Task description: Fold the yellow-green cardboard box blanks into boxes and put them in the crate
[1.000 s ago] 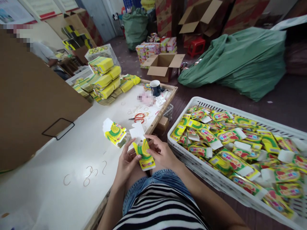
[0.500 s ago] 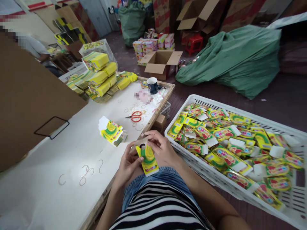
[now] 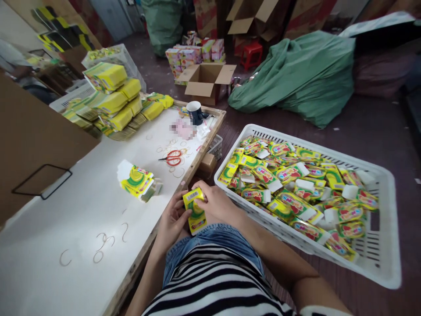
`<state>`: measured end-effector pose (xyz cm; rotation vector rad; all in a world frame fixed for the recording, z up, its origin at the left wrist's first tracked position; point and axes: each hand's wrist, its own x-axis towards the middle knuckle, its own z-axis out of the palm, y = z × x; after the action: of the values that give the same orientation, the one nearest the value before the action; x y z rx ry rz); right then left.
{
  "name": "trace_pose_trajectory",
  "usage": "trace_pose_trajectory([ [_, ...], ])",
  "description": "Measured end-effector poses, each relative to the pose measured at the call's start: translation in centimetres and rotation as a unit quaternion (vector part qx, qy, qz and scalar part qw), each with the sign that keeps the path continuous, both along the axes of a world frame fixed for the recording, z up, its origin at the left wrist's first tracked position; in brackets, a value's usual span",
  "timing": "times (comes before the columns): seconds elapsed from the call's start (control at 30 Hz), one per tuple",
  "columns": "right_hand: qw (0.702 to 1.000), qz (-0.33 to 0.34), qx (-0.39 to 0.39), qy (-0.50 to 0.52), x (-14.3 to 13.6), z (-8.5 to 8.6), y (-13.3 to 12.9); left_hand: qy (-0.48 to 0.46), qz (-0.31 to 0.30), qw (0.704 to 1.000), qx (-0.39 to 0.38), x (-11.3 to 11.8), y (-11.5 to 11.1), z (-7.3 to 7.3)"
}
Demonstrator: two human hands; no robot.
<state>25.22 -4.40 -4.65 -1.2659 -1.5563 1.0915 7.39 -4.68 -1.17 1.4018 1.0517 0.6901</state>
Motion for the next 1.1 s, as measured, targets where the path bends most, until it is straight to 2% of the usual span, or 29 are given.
trace_pose_trajectory([
  [0.23, 0.999, -0.023, -0.027, -0.017, -0.4, 0.0, 0.2, 0.0, 0.01, 1.0, 0.017, 0.5, 0.2, -0.5],
  [0.33, 0.999, -0.037, 0.005, -0.006, 0.1, -0.7, 0.2, 0.007, 0.031, 0.999, 0.008, 0.7, 0.6, -0.2],
  [0.43, 0.994, -0.034, 0.058, 0.089, 1.0, -1.7, 0.2, -0.003, 0.03, 0.999, -0.016, 1.4, 1.1, 0.3],
  [0.53, 0.976, -0.059, 0.046, 0.203, 2.0, -2.8, 0.1, -0.015, 0.001, 0.999, -0.033, 3.1, 1.6, 0.0],
  [0.6, 0.971, -0.091, 0.033, 0.219, 3.5, -3.4, -0.5, -0.017, -0.024, 0.999, -0.028, 4.3, 1.9, -0.6],
  [0.67, 0.978, -0.154, 0.025, 0.136, 6.2, -3.9, -1.8, -0.007, -0.041, 0.999, 0.0, 5.0, 2.3, -1.2],
  [0.7, 0.978, -0.202, 0.016, 0.058, 8.0, -4.2, -2.8, 0.003, -0.044, 0.999, 0.02, 5.0, 2.5, -1.3],
  [0.73, 0.963, -0.267, 0.0, -0.041, 10.0, -4.5, -3.9, 0.017, -0.04, 0.998, 0.044, 4.8, 2.7, -1.3],
  [0.8, 0.893, -0.368, -0.08, -0.248, 13.7, -5.2, -5.9, 0.053, -0.014, 0.994, 0.094, 3.8, 3.0, -0.7],
  [0.83, 0.866, -0.375, -0.105, -0.314, 15.0, -5.6, -6.6, 0.075, 0.006, 0.99, 0.117, 3.1, 3.0, -0.2],
  [0.87, 0.853, -0.37, -0.115, -0.349, 15.8, -6.0, -6.9, 0.099, 0.031, 0.984, 0.144, 2.3, 3.0, 0.4],
  [0.9, 0.856, -0.357, -0.116, -0.356, 16.0, -6.4, -6.9, 0.124, 0.066, 0.973, 0.181, 1.5, 2.9, 1.0],
  [0.97, 0.898, -0.313, -0.086, -0.299, 14.4, -6.8, -5.3, 0.165, 0.15, 0.931, 0.289, -0.2, 3.0, 2.4],
  [1.03, 0.95, -0.248, -0.033, -0.187, 10.5, -6.6, -2.3, 0.202, 0.23, 0.861, 0.406, -1.9, 3.6, 3.5],
  [1.1, 0.983, -0.164, 0.024, -0.082, 5.3, -5.4, 1.3, 0.245, 0.272, 0.803, 0.47, -3.8, 4.7, 3.9],
])
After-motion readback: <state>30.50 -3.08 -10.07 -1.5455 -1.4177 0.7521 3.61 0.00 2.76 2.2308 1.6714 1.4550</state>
